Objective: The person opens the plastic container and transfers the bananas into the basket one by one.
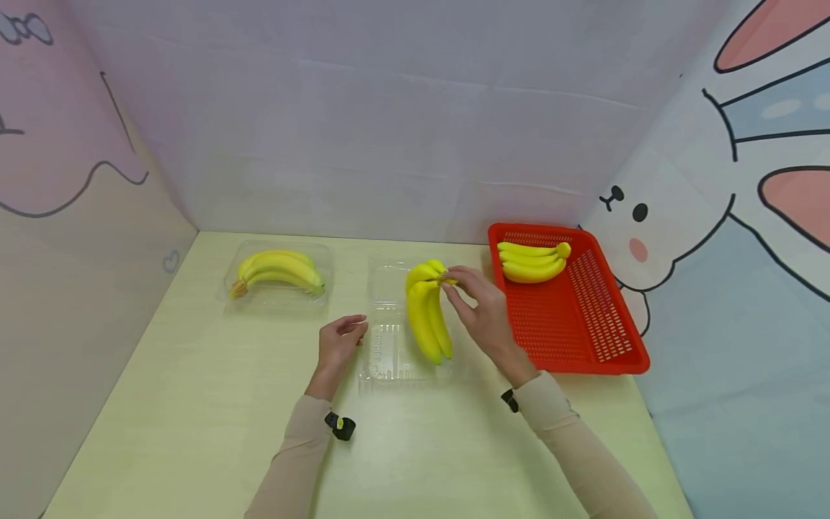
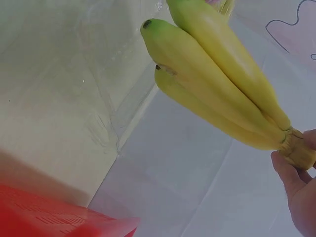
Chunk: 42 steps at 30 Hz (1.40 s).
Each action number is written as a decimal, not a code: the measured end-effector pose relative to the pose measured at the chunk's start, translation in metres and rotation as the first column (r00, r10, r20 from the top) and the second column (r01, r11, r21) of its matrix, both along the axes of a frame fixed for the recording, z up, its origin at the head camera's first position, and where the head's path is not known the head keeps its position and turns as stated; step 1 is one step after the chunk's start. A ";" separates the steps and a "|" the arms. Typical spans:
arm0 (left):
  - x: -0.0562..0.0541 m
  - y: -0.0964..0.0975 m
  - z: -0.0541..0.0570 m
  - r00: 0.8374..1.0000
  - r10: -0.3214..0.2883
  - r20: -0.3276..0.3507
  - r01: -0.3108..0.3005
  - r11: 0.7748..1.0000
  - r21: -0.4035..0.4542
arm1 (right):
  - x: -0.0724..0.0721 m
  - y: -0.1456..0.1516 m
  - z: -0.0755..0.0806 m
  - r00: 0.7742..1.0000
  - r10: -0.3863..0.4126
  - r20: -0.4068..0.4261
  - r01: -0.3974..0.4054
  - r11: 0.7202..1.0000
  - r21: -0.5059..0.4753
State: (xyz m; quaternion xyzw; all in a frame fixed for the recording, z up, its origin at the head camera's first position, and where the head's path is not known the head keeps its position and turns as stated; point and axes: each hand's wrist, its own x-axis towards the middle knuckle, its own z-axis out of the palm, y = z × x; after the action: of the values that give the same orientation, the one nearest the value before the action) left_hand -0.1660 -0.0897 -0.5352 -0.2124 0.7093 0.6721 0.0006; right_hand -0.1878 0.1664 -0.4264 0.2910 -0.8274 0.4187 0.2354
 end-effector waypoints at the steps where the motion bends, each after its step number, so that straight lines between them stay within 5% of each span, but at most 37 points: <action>1: 0.000 0.000 0.001 1.000 0.002 0.001 -0.002 1.000 -0.001 | 0.000 0.001 0.000 1.000 -0.002 0.006 0.002 1.000 -0.020; 13: 0.002 0.000 0.004 1.000 0.000 0.009 0.000 1.000 -0.008 | -0.004 0.013 0.001 0.997 -0.074 0.001 0.073 0.978 -0.193; 18: 0.002 0.000 0.004 1.000 -0.003 0.009 0.003 1.000 -0.004 | 0.002 0.013 0.013 0.994 -0.106 -0.006 0.101 0.962 -0.254; 24: 0.002 -0.001 0.004 1.000 -0.008 0.002 0.008 1.000 -0.010 | 0.008 0.018 0.028 0.988 -0.144 0.052 0.153 0.939 -0.309; 42: 0.002 -0.001 0.005 1.000 0.000 0.007 0.000 1.000 -0.001 | 0.001 0.061 0.030 0.932 -0.251 0.262 0.344 0.839 -0.421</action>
State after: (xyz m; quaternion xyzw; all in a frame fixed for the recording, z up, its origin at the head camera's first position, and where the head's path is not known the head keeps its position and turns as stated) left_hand -0.1642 -0.0903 -0.5304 -0.2147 0.7098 0.6708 0.0030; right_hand -0.1863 0.2271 -0.3960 0.0517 -0.7588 0.5871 0.2773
